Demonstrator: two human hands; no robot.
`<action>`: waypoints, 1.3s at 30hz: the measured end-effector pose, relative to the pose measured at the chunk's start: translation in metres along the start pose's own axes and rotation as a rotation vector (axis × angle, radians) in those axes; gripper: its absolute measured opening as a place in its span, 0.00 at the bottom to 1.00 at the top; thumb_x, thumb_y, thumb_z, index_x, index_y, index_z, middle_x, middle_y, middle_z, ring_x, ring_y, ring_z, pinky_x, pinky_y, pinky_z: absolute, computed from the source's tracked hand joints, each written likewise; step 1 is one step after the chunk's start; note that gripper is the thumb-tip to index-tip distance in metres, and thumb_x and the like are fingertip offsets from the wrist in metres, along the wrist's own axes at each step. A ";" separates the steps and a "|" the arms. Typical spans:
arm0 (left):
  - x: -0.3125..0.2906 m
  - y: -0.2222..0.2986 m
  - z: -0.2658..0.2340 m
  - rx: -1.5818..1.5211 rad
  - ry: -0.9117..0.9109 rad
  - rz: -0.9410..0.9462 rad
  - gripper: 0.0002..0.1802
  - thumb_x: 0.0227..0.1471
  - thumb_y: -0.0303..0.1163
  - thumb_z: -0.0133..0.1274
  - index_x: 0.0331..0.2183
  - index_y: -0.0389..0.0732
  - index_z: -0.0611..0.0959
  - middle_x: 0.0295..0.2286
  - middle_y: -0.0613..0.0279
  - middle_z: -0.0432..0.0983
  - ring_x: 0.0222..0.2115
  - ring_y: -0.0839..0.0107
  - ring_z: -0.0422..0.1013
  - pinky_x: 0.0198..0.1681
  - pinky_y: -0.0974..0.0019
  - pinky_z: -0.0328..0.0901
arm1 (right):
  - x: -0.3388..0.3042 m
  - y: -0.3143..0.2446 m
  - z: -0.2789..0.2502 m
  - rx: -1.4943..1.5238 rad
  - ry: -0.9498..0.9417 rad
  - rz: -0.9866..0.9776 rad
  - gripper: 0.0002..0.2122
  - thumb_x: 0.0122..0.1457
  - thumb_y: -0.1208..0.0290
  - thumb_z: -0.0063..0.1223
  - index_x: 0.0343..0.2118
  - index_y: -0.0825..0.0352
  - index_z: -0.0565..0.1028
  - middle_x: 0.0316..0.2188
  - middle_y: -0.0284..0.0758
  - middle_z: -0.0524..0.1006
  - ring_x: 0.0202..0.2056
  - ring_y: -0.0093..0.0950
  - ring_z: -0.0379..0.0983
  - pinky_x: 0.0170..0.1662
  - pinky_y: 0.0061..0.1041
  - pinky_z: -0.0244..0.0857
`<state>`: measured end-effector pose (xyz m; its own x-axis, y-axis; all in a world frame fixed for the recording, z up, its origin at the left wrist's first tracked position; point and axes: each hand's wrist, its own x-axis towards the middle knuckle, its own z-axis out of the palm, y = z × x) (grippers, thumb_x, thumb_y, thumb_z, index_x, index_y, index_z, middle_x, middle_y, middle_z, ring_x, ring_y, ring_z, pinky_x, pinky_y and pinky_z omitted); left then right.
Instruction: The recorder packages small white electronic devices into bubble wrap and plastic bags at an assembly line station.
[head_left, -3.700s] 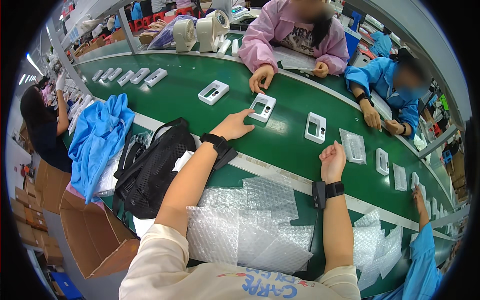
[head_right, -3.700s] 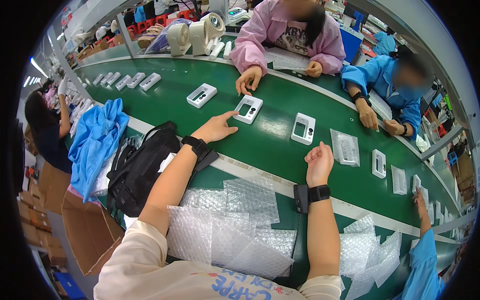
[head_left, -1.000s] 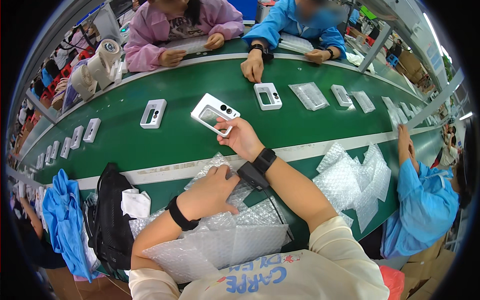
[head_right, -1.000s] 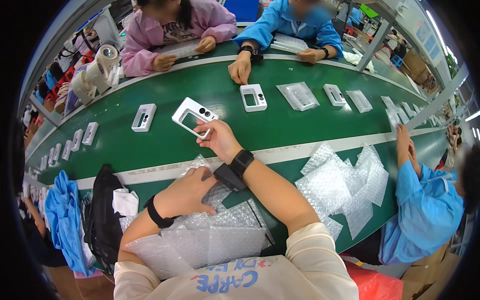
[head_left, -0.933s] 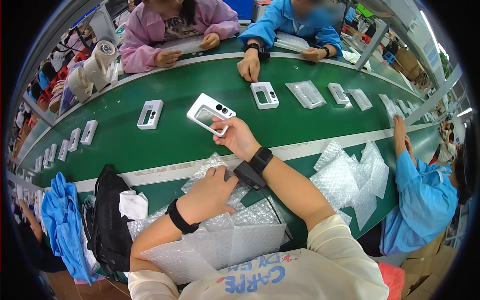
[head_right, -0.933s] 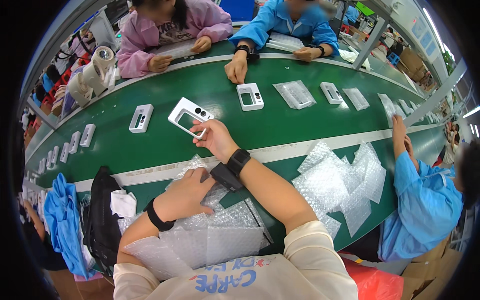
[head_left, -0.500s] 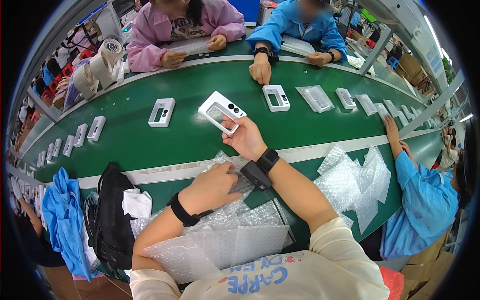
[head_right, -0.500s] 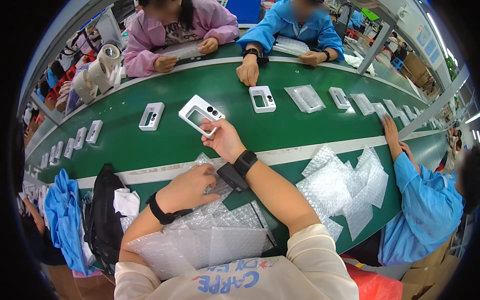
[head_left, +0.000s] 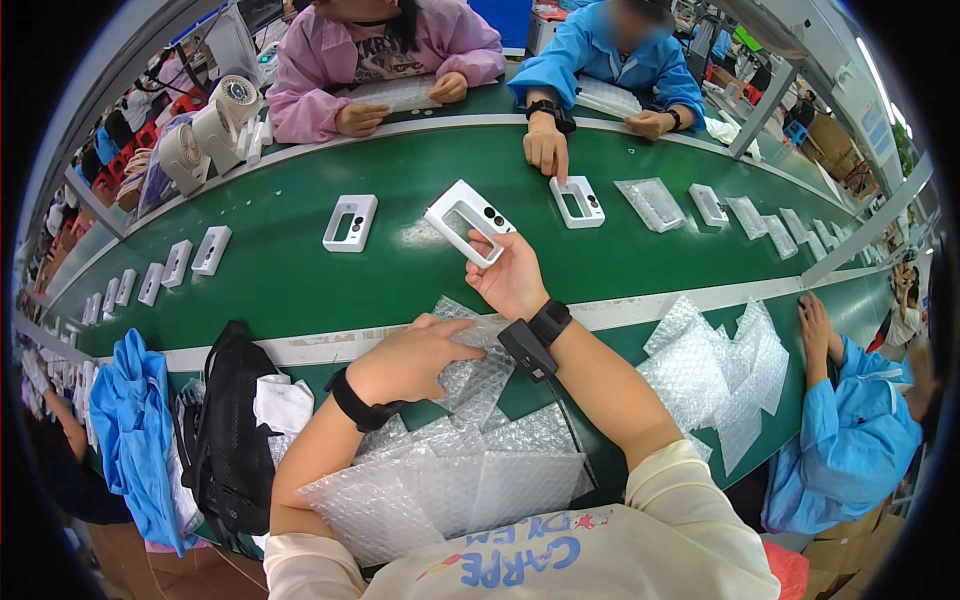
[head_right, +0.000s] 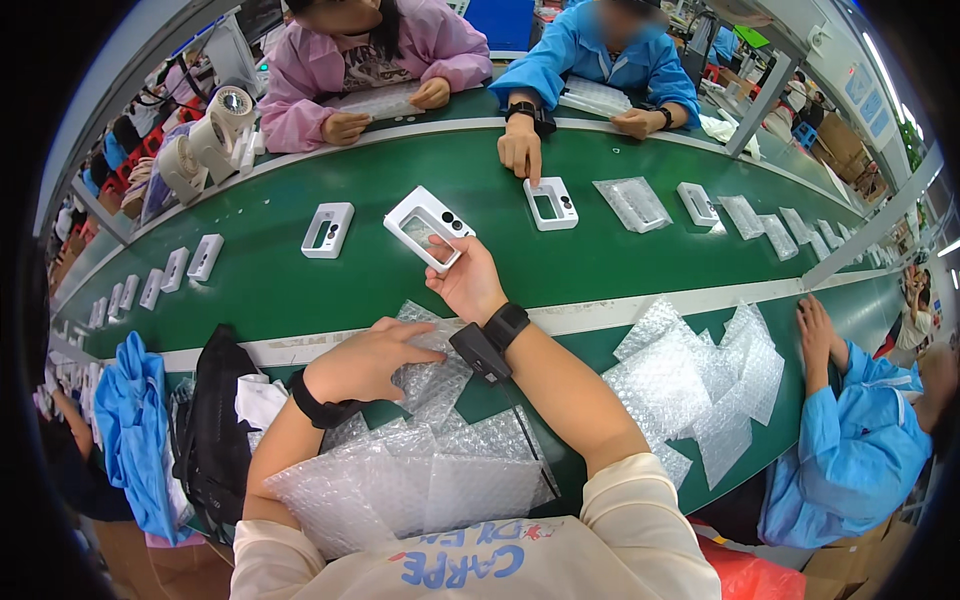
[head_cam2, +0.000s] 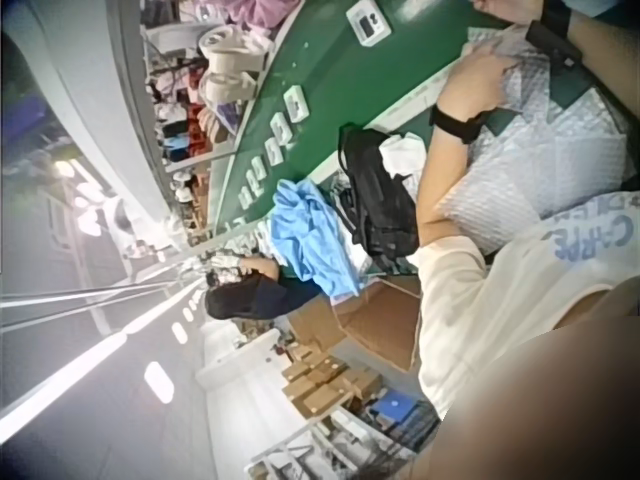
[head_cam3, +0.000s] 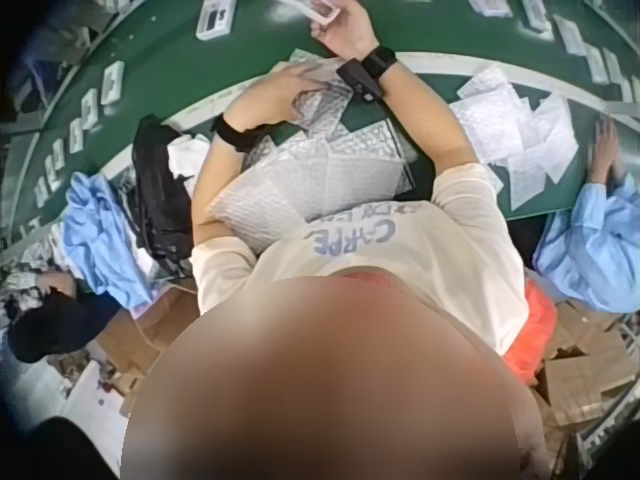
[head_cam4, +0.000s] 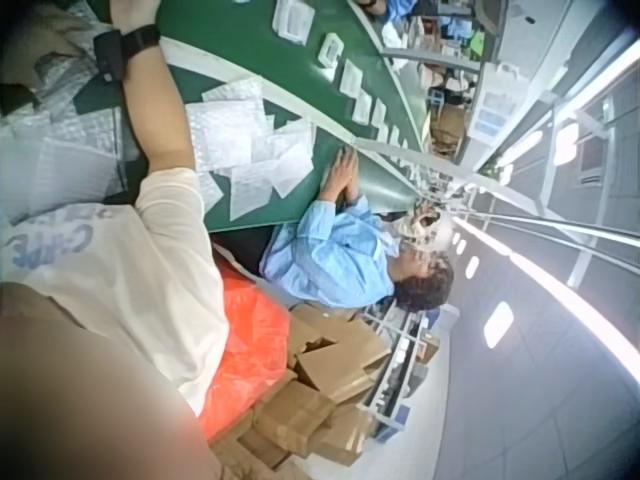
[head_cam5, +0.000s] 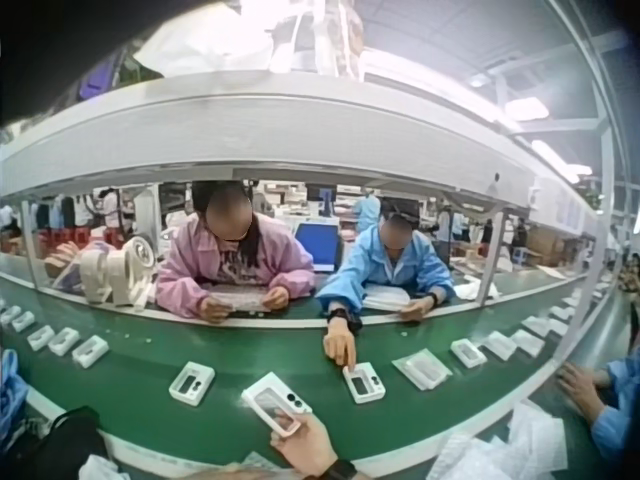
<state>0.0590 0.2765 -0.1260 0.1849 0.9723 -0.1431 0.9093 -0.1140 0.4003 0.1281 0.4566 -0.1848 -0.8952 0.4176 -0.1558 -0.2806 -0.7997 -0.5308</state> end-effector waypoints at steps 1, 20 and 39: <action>0.000 0.001 0.000 0.008 0.009 -0.002 0.35 0.23 0.25 0.59 0.43 0.50 0.74 0.50 0.54 0.58 0.45 0.53 0.58 0.47 0.62 0.58 | 0.000 0.000 0.000 0.004 -0.006 0.001 0.14 0.50 0.65 0.41 0.35 0.70 0.70 0.25 0.34 0.72 0.22 0.27 0.65 0.27 0.23 0.61; -0.003 -0.006 -0.007 -0.134 0.325 -0.098 0.11 0.29 0.24 0.54 0.24 0.38 0.74 0.23 0.57 0.67 0.26 0.60 0.67 0.29 0.65 0.63 | -0.001 0.000 0.003 -0.012 0.026 -0.030 0.16 0.49 0.62 0.41 0.35 0.71 0.68 0.26 0.33 0.67 0.22 0.25 0.63 0.27 0.22 0.58; -0.003 -0.017 -0.033 -1.310 0.504 0.046 0.12 0.37 0.14 0.47 0.31 0.33 0.72 0.33 0.62 0.68 0.39 0.68 0.68 0.44 0.67 0.62 | 0.002 0.000 0.004 -0.050 0.087 -0.050 0.16 0.50 0.62 0.40 0.35 0.70 0.69 0.28 0.34 0.69 0.22 0.25 0.64 0.28 0.23 0.59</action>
<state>0.0309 0.2826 -0.1022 -0.2009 0.9726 0.1169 -0.1485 -0.1482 0.9777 0.1254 0.4554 -0.1822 -0.8465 0.4939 -0.1986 -0.3047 -0.7554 -0.5801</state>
